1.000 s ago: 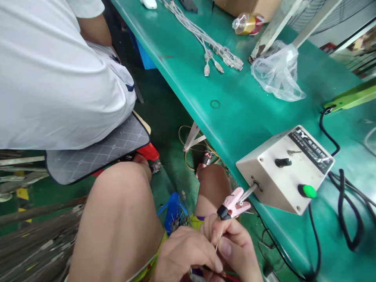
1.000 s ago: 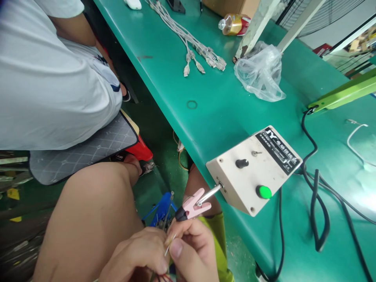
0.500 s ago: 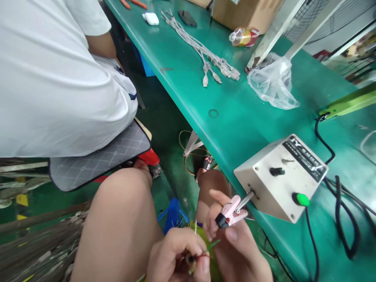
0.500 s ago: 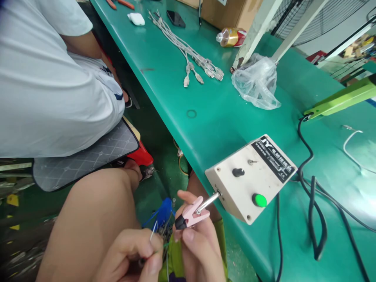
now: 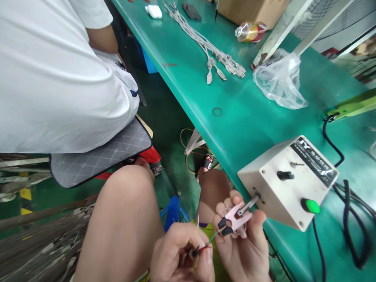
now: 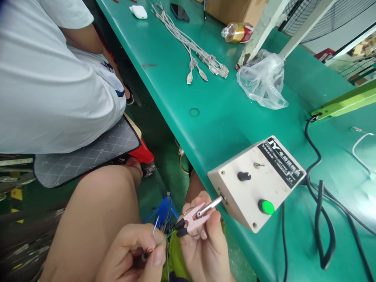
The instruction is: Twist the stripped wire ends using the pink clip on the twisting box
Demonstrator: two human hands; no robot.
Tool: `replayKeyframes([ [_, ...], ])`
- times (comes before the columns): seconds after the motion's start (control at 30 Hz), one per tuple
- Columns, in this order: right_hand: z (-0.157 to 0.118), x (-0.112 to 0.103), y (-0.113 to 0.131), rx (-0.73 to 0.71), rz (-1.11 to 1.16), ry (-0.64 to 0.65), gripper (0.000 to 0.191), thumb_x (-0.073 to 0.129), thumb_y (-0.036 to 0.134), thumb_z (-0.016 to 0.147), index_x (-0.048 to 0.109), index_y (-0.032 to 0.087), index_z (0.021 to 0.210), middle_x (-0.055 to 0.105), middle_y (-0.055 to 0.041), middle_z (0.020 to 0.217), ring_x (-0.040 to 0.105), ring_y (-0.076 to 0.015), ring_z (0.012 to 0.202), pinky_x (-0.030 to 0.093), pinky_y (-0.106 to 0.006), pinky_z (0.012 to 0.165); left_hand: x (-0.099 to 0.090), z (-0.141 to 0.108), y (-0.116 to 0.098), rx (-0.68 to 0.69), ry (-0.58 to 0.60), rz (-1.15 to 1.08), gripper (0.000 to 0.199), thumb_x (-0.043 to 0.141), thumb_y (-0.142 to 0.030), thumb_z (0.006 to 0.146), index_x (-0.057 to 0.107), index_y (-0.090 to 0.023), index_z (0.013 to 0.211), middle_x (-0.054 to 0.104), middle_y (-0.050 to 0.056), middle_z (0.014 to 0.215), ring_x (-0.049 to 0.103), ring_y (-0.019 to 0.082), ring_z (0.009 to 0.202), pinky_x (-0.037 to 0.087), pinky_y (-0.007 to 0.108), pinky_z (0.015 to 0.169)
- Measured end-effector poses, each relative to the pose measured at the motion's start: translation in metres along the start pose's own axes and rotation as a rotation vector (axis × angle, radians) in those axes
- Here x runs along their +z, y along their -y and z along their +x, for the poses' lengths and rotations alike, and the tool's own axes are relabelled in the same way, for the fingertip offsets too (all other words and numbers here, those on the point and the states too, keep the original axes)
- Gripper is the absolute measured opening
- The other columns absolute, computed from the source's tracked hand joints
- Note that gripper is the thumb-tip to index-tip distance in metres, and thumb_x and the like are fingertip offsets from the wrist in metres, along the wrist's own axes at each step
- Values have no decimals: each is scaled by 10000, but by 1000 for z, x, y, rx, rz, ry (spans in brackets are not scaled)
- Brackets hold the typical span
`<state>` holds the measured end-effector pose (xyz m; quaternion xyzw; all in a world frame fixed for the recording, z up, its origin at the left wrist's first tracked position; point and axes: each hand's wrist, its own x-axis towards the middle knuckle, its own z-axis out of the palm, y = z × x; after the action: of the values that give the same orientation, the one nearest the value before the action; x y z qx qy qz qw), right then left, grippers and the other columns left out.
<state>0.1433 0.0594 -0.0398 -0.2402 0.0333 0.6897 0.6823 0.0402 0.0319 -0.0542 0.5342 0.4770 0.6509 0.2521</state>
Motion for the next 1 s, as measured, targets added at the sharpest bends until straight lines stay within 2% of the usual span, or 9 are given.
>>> replayKeyframes([
  [0.13,3,8,-1,-23,-11,31,378,1063,445,725,769,223,810,406,101,601,232,-86,538,521,-130,543,-4,2,9,53,142,-52,142,612,-196,1093,594,-231,956,553,-50,677,377,75,450,289,205,407],
  [0.23,6,6,-2,-43,-63,-6,423,1083,486,664,775,232,806,353,115,598,130,-97,567,459,-144,504,-2,-2,11,-17,114,-63,192,629,-299,1116,591,-233,940,517,-54,682,327,84,478,246,237,420],
  [0.37,6,1,-3,-35,-112,-60,527,1092,606,559,814,252,834,415,78,645,227,-101,576,451,-185,521,3,-6,8,-85,101,-70,238,635,-364,1123,587,-235,929,510,-55,686,297,92,509,219,258,447],
  [0.47,3,-6,-6,-2,-137,-19,657,1057,733,479,875,290,928,450,46,649,354,-136,584,468,-244,539,2,-8,8,-109,120,-91,241,633,-374,1122,586,-238,929,460,-64,680,258,95,517,188,269,454],
  [0.6,1,-27,-13,53,-136,63,697,914,799,669,898,283,1138,381,57,597,293,-145,548,388,-262,531,-1,-10,10,-141,126,-90,256,649,-395,1110,592,-233,919,443,-60,673,257,94,516,175,270,447],
  [0.67,-1,-40,-17,52,-145,49,562,832,754,790,900,275,1075,346,67,582,227,-139,544,356,-262,537,-3,-10,10,-139,130,-72,259,650,-395,1108,599,-228,917,467,-51,668,290,93,513,186,257,439],
  [0.73,-3,-49,-18,69,-183,31,455,829,710,814,889,286,968,326,74,571,213,-143,553,368,-277,562,-4,-11,9,-133,131,-66,249,659,-394,1104,608,-229,924,483,-49,665,315,94,513,211,242,436],
  [0.9,-17,-48,-19,45,-327,75,349,915,629,759,864,304,875,364,72,539,254,-154,537,353,-301,572,-6,-8,1,-100,87,-120,185,644,-346,1116,602,-238,972,572,-41,708,408,85,503,324,190,449],
  [1.0,-29,-41,-21,-25,-432,7,371,985,597,652,826,277,753,440,47,565,330,-157,560,345,-308,581,-8,-8,-1,-50,81,-125,151,633,-325,1117,607,-239,996,608,-27,730,475,93,527,372,182,473],
])
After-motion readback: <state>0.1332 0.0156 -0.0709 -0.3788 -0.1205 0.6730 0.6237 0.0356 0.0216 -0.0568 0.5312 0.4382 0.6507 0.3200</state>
